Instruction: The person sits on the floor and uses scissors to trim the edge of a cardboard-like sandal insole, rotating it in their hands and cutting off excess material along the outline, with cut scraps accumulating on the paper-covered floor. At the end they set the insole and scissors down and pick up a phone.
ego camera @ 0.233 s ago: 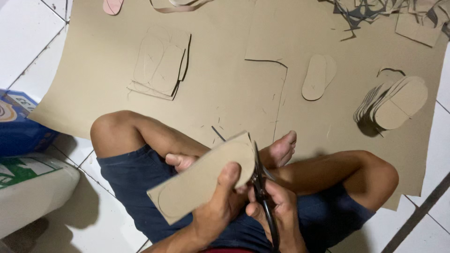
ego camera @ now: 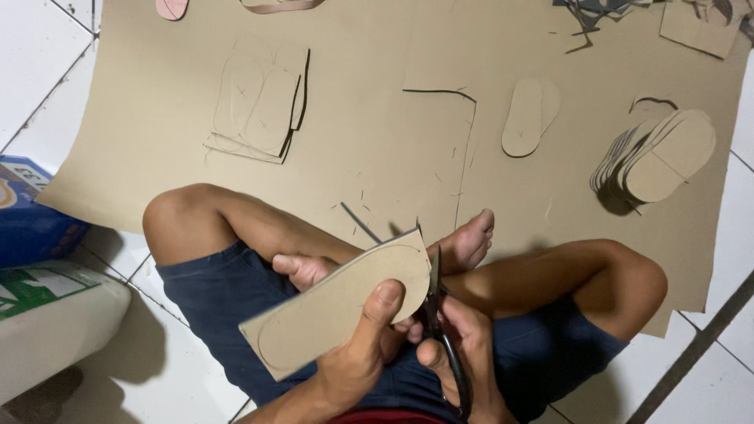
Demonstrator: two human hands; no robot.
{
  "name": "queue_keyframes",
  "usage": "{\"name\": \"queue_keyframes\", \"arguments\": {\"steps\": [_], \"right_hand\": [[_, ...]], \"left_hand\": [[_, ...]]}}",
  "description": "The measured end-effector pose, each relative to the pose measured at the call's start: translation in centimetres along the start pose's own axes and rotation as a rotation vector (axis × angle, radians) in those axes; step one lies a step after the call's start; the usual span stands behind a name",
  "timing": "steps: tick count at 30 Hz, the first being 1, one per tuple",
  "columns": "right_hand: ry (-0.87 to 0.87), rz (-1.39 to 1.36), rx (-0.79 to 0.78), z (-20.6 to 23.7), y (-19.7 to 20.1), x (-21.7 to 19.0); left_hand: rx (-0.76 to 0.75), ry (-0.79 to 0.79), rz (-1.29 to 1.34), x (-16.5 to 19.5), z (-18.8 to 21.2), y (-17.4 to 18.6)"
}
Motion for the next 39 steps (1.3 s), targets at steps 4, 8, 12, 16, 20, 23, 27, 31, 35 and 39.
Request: {"name": "queue_keyframes", "arguments": {"steps": [4, 8, 12, 16, 20, 23, 27, 31, 35, 39], "right_hand": [[-0.129, -0.022, 0.037, 0.5, 0.3, 1.3], [-0.093, -0.036, -0.003, 0.6, 0.2, 0.7], [-0.008, 0.049, -0.012, 0.1, 0.4, 0.0], [-0.077, 0.019, -0.001, 0.6, -0.1, 0.6], [-0.124, -0.051, -0.015, 0.9, 0.0, 0.7], [-0.030, 0.138, 0.006, 0.3, 0.7, 0.1], [-0.099, -0.006, -0.054, 0.2, 0.4, -0.2], [-0.129, 0.058, -0.072, 0.3, 0.4, -0.6], [-0.063, 0.001, -0.049, 0.2, 0.8, -0.5], [-0.113, -0.029, -0.094, 0.4, 0.7, 0.3]], "left_hand": [[0.100, -0.009, -0.133, -0.2, 0.4, 1.4], [0.207, -0.030, -0.409, 0.6, 1.0, 1.7], [0.260, 0.044, -0.647, 1.2, 1.7, 2.0], [0.250, 0.066, -0.628, 1.9, 1.8, 2.7], [0.188, 0.150, -0.608, 2.6, 1.5, 2.8], [0.097, 0.150, -0.590, 3.0, 1.1, 2.5], [0.157, 0.258, -0.718, 4.1, 0.7, 3.3], [0.151, 0.281, -0.781, 5.0, 0.6, 3.4], [0.017, 0.295, -0.755, 5.7, -0.1, 3.0], [0.067, 0.340, -0.679, 6.5, -0.8, 3.5]]}}
Point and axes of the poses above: each hand's wrist, its own z-axis away from the middle knuckle, its own y-axis out of the back of the hand, x = y × z, the point moved 3 cm from there along -z, towards the middle knuckle, and after that the axes turned 8 degrees about -x, right-handed, at the moved point
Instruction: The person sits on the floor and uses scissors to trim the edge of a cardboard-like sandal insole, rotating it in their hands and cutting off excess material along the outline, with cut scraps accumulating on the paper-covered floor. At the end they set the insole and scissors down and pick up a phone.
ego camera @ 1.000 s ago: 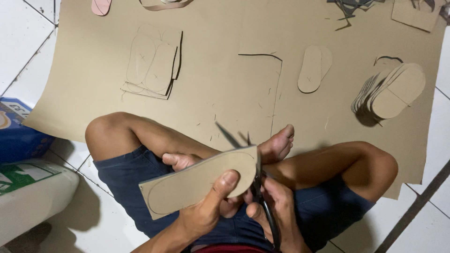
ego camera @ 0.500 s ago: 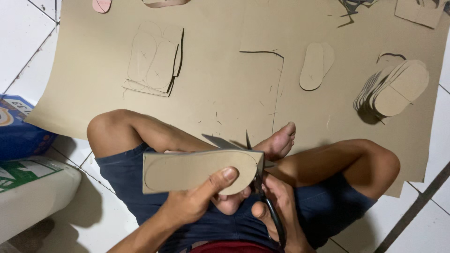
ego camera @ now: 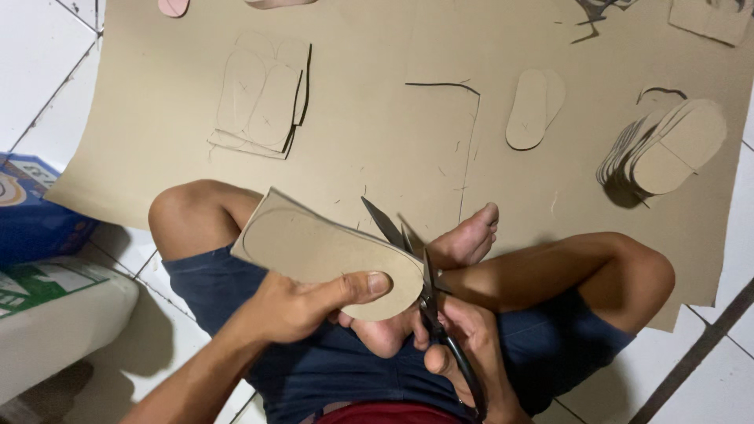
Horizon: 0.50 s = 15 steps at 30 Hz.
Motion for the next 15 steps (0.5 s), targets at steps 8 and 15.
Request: {"name": "queue_keyframes", "arguments": {"steps": [8, 15], "right_hand": [[0.070, 0.059, -0.036, 0.1, 0.4, -0.6], [-0.058, 0.013, -0.049, 0.9, 0.2, 0.3]], "left_hand": [[-0.091, 0.043, -0.010, 0.8, -0.1, 0.3], [-0.098, 0.122, -0.037, 0.1, -0.4, 1.9]]}}
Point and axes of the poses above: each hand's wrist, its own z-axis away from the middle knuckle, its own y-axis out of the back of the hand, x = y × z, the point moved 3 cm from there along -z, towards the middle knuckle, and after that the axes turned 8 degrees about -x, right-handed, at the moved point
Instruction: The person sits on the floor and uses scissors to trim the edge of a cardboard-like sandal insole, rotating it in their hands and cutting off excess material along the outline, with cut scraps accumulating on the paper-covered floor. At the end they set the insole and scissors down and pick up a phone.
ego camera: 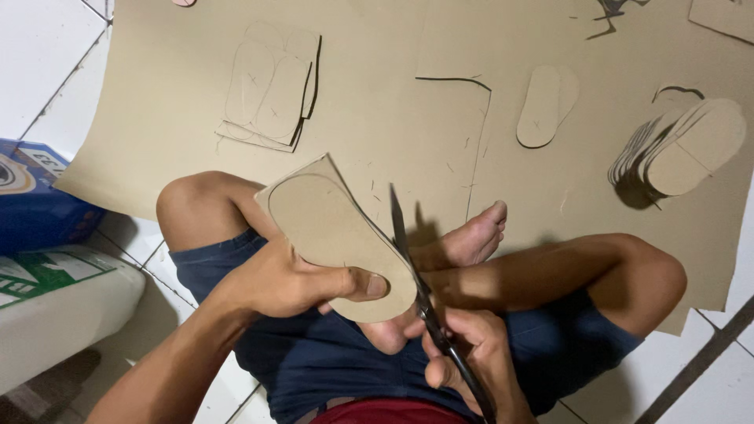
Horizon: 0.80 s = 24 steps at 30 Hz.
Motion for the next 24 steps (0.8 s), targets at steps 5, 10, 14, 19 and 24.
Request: {"name": "queue_keyframes", "arguments": {"steps": [5, 10, 14, 19, 24], "right_hand": [[0.040, 0.044, 0.040, 0.0, 0.4, -0.6], [0.121, 0.117, -0.015, -0.6, 0.1, -1.8], [0.158, 0.085, -0.009, -0.5, -0.3, -1.2], [0.041, 0.154, 0.025, 0.2, 0.0, -0.8], [0.016, 0.134, 0.034, -0.4, -0.4, -2.9]], "left_hand": [[0.254, -0.367, 0.014, -1.6, 0.1, -0.6], [0.267, -0.346, -0.038, -2.2, 1.1, -1.2], [0.226, -0.304, -0.066, -1.0, 1.1, -1.0], [0.217, -0.260, -0.094, -0.1, 0.9, -1.2], [0.175, -0.240, -0.065, 0.0, 0.9, -2.2]]}}
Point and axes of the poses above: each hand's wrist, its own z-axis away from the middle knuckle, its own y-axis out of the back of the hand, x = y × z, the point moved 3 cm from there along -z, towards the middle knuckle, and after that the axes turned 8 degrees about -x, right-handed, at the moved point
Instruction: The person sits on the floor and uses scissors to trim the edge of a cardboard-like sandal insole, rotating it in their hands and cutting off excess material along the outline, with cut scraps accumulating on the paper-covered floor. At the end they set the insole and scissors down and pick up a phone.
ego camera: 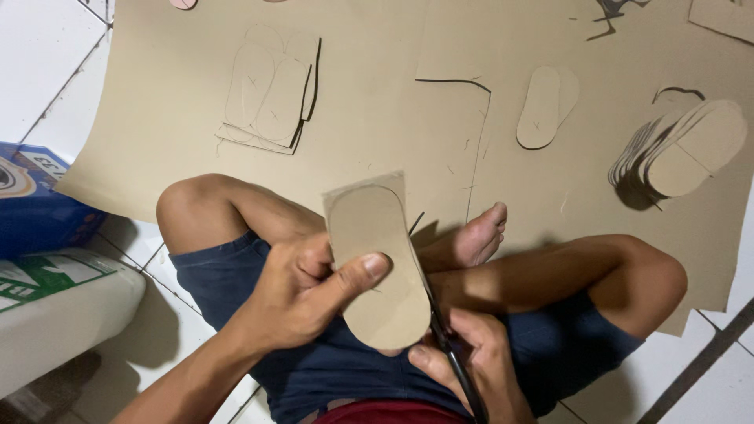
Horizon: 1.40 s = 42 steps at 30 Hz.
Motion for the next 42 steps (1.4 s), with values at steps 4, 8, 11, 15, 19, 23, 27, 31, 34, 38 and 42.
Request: {"name": "queue_keyframes", "arguments": {"steps": [4, 8, 11, 15, 19, 23, 27, 31, 34, 38, 42], "right_hand": [[0.035, -0.056, 0.013, -0.3, -0.3, -1.2], [-0.073, 0.043, 0.111, 0.3, -0.5, -0.1], [-0.038, 0.002, 0.098, 0.4, -0.5, 0.8], [0.159, 0.031, 0.060, -0.4, -0.3, 1.1], [0.258, 0.155, 0.122, -0.5, -0.1, 1.2], [0.147, -0.110, 0.066, 0.5, -0.2, 2.4], [0.232, 0.109, 0.139, 0.9, 0.2, 2.8], [0.282, 0.212, 0.124, 1.2, 0.6, 2.8], [0.210, 0.179, 0.129, 1.1, 0.7, 3.3], [0.017, -0.120, 0.171, 0.5, 0.6, 5.3], [0.042, -0.044, 0.145, 0.7, 0.6, 6.3]], "left_hand": [[-0.011, -0.007, -0.021, 0.3, 0.2, -0.5], [0.030, 0.061, -0.070, 0.1, 0.2, -0.5], [0.020, 0.051, -0.017, 0.0, 0.2, -0.7], [-0.014, 0.045, 0.019, -0.4, 0.5, -1.6], [-0.039, -0.044, -0.010, -1.0, 0.9, -2.1], [0.004, 0.040, 0.101, -2.1, 1.3, -2.7], [0.018, 0.048, 0.245, -2.7, 1.3, -3.7], [0.116, -0.236, 0.008, -1.9, 0.8, -2.9], [0.201, -0.010, 0.051, -2.3, 0.8, -2.2], [0.133, -0.079, -0.024, -1.8, 1.0, -2.8], [0.151, -0.038, -0.014, -2.0, 1.1, -3.1]]}}
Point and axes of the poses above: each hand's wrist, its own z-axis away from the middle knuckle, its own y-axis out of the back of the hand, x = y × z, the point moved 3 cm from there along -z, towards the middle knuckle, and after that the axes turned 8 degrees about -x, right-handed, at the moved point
